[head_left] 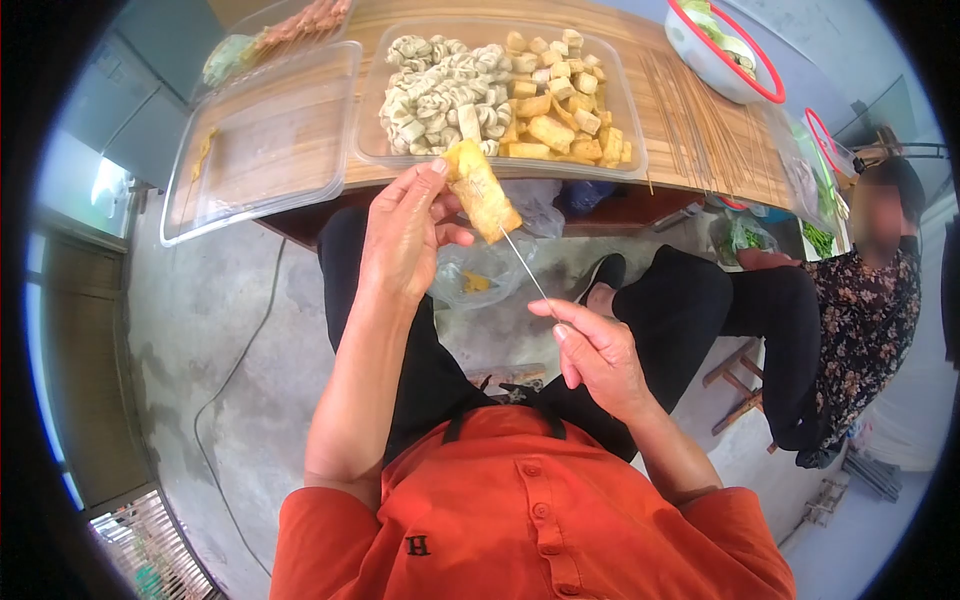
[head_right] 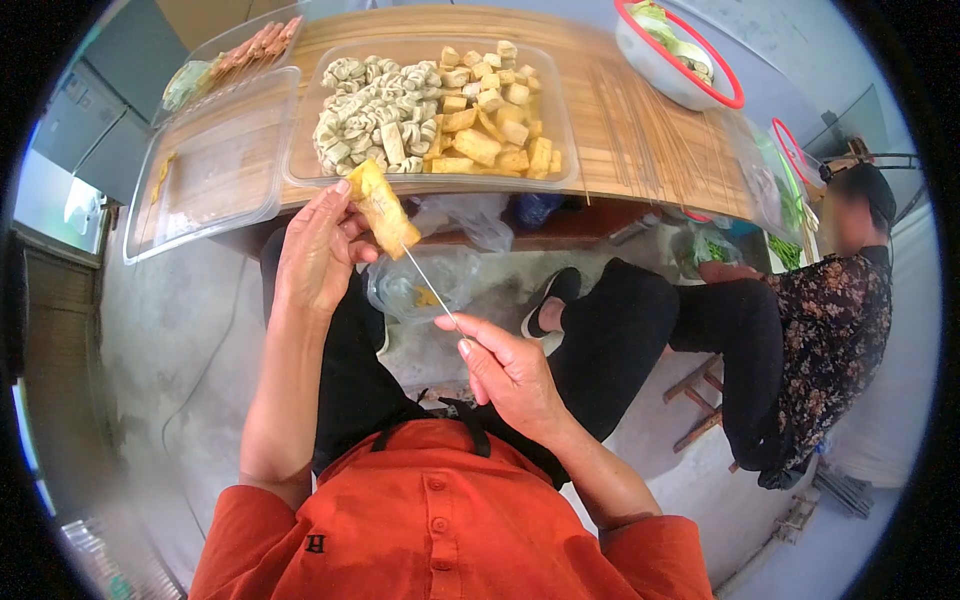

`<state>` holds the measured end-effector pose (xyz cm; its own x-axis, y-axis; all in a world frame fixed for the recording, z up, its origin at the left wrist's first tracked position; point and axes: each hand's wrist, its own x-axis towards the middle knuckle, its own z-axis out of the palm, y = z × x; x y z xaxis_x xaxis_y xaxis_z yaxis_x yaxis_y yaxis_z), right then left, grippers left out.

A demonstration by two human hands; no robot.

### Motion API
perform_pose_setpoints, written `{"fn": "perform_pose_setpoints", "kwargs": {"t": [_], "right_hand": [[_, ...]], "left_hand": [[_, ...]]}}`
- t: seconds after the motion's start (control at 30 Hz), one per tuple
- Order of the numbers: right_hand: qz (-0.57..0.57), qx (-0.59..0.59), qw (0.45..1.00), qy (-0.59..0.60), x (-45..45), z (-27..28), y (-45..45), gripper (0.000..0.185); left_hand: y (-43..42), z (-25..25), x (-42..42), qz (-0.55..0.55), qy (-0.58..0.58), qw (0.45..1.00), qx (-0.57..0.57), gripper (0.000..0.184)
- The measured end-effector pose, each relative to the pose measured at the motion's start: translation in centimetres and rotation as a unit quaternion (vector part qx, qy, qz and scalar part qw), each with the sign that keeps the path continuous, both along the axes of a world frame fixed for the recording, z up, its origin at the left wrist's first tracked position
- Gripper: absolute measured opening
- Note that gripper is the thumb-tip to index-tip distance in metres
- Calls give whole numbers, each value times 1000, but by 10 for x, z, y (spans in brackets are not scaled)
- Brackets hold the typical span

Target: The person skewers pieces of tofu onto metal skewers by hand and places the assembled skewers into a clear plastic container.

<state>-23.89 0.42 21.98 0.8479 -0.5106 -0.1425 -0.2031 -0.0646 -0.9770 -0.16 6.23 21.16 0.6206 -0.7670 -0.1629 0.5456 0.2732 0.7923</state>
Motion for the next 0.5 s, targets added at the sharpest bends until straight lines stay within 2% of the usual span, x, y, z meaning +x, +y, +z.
{"fn": "perform_pose_setpoints", "kwargs": {"t": [0.3, 0.5], "right_hand": [[-27, -35, 999, -27, 1, -23, 2, 30], [-37, -32, 998, -39, 4, -28, 3, 29]], "left_hand": [[4, 0, 0, -18, 48, 999, -2, 22], [4, -2, -3, -35, 27, 999, -5, 23]]}}
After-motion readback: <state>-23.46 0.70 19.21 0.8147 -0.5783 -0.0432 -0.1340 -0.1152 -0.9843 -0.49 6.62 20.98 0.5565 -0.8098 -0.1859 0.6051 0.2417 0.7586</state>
